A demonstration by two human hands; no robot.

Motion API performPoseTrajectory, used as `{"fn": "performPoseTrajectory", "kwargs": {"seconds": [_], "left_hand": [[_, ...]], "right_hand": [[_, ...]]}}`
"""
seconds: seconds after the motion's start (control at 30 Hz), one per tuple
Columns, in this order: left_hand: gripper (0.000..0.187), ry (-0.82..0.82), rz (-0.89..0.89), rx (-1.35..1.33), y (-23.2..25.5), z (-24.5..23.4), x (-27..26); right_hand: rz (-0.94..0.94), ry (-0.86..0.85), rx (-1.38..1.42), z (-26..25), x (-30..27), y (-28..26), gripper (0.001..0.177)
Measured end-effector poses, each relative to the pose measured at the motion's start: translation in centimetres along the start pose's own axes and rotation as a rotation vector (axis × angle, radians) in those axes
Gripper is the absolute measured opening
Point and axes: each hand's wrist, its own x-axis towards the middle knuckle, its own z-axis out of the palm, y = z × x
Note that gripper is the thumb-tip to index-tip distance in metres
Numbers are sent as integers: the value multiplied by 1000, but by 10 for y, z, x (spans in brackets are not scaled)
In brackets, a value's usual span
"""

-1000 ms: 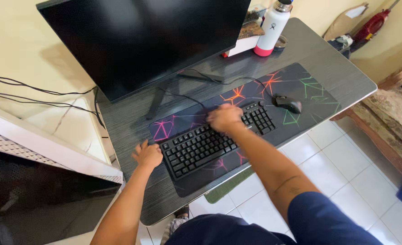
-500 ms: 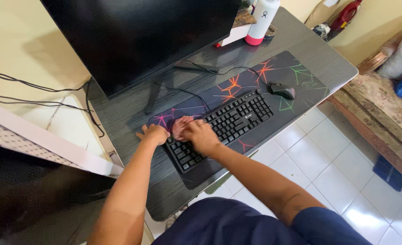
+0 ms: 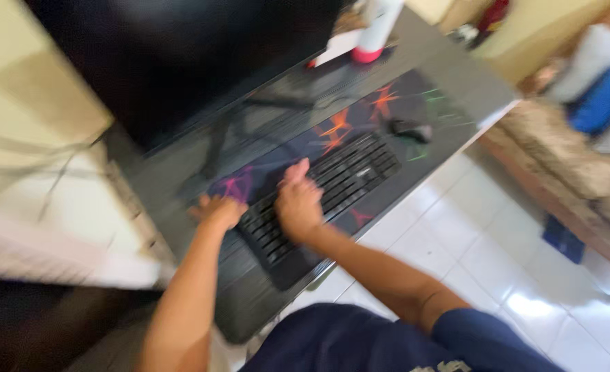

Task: The person cleans a computer desk setup using a cloth. They wipe the surface of a white desk, moving a keyboard and mouse aside, and clean around a monitor and PC tower. They then move to a second desk with a dark surface, wiping the area around a keyboard, mouse, and monitor.

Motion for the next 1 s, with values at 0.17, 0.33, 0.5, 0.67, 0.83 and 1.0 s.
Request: {"fn": "performPoseTrajectory", "kwargs": {"seconds": [0.17,0.33,0.5,0.67,0.83,1.0], "left_hand": [[35,193,91,98,27,-11,-4],[31,292,238,-32,75,1,29],[33,309,294,37,102,10,32],[38,310,343,87,147,12,38],[48,211,286,89,156,19,57],[45,117,239,-21,145,21,70]], "right_hand": [[-255,205,299,21,-21,47,57],[-129,-29,224,66,3,149,72],[449,-79,413,71,14,268,45],[275,122,470,48,48,190,73],[-19,246,426,88,70,179,44],[207,-252,185,89,106,273,55]]}}
